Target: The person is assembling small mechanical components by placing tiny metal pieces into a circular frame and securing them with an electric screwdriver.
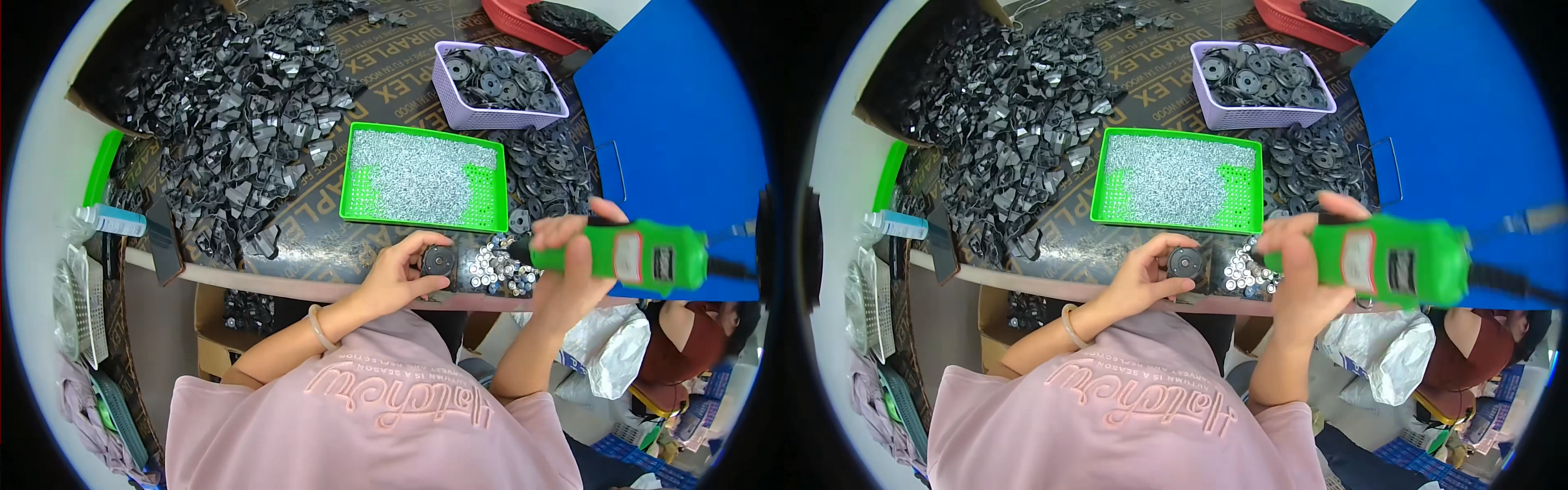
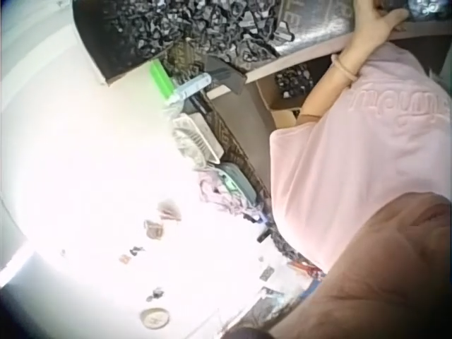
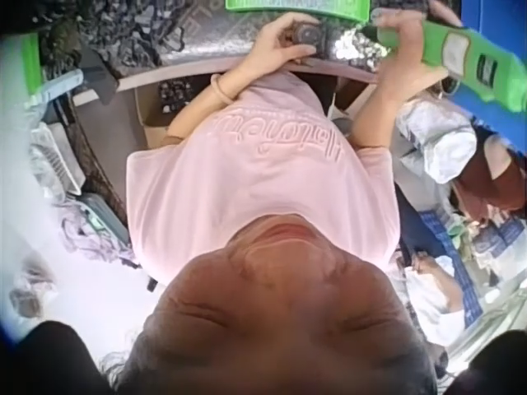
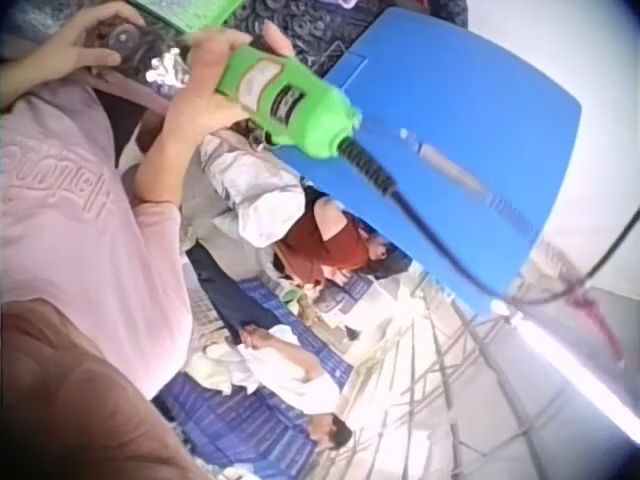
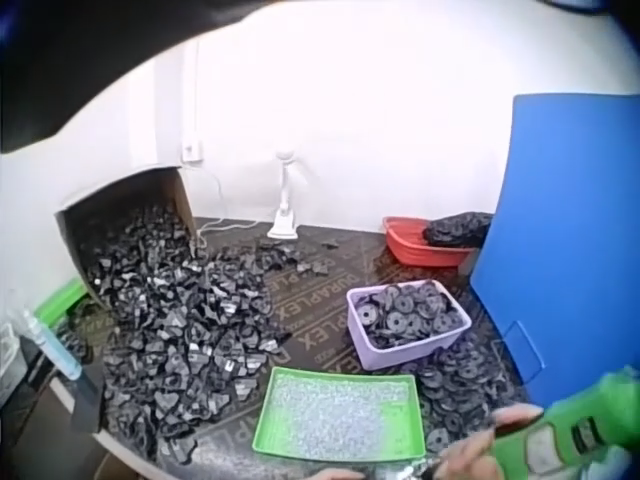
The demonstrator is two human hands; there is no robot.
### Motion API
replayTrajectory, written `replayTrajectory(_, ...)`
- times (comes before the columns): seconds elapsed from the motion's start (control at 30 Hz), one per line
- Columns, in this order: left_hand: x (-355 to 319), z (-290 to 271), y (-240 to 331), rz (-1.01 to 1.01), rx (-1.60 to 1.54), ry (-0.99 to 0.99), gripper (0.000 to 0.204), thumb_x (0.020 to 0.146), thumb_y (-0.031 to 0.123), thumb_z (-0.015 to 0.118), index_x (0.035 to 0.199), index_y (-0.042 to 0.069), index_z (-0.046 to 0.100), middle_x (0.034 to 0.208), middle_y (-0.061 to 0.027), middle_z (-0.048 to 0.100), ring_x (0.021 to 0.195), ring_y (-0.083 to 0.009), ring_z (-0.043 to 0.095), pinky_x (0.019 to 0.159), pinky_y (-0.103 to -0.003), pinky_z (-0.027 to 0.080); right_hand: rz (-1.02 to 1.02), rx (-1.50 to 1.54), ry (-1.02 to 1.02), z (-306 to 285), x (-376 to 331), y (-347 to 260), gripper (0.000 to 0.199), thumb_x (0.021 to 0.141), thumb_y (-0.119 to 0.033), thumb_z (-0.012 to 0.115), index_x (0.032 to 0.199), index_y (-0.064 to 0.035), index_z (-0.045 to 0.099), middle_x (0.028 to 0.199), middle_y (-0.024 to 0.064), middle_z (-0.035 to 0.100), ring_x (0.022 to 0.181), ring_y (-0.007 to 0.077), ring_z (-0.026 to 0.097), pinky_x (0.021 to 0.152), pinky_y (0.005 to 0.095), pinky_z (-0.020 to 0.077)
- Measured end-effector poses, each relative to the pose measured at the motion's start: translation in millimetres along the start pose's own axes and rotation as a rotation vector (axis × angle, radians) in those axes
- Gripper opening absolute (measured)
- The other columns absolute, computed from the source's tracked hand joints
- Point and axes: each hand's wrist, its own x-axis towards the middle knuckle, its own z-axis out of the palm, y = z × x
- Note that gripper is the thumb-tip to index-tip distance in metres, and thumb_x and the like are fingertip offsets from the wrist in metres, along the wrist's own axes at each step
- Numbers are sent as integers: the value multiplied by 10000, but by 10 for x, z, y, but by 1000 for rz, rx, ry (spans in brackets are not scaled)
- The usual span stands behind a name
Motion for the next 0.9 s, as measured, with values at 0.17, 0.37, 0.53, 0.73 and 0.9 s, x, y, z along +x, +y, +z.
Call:
replayTrajectory(0.17, -342, -232, 365, 124, 249, 129, 496, 808, 1, 773, 1264, 55, 586, 933, 3, 618, 709, -24, 577, 580, -178, 469, 134, -383, -66, -163, 105, -2, 497, 919, -62, 653, 1353, 26, 426, 1066, 157, 692, 1036, 221, 655, 953, 341, 477)
replayTrajectory(0.37, -1332, -1225, 1075, -186, 702, -308, 499, 755, 212, 862, 1188, 92, 645, 689, 9, 574, 553, -82, 454, 502, -275, 356, 115, -491, -124, -557, 213, -37, 592, 929, -74, 664, 1433, 3, 364, 1253, 175, 617, 1203, 248, 571, 1094, 381, 389)
replayTrajectory(0.53, -2428, -2217, 641, -777, 550, 36, 506, 711, 58, 857, 1173, 49, 652, 907, -39, 711, 750, -89, 654, 651, -240, 524, 25, -608, -97, -731, 216, -147, 739, 920, -61, 683, 1510, -4, 242, 1377, 214, 509, 1271, 307, 521, 1067, 428, 411)
replayTrajectory(0.73, -3230, -3073, -227, -801, 1004, 222, 1033, 603, 166, 935, 1479, 39, 402, 1259, -208, 629, 945, -277, 708, 645, -326, 608, -718, -1007, 299, -683, 65, -324, 812, 843, -93, 793, 1442, 14, 255, 1268, 226, 534, 1200, 344, 535, 989, 469, 505)
replayTrajectory(0.9, -2078, -1967, 858, -973, 406, 81, 599, 784, 142, 840, 1304, -22, 592, 943, -124, 741, 862, -187, 730, 647, -288, 606, -824, -899, -14, -624, -316, -97, 300, 877, -164, 756, 1032, -18, 546, 928, 144, 622, 840, 299, 611, 762, 432, 542)
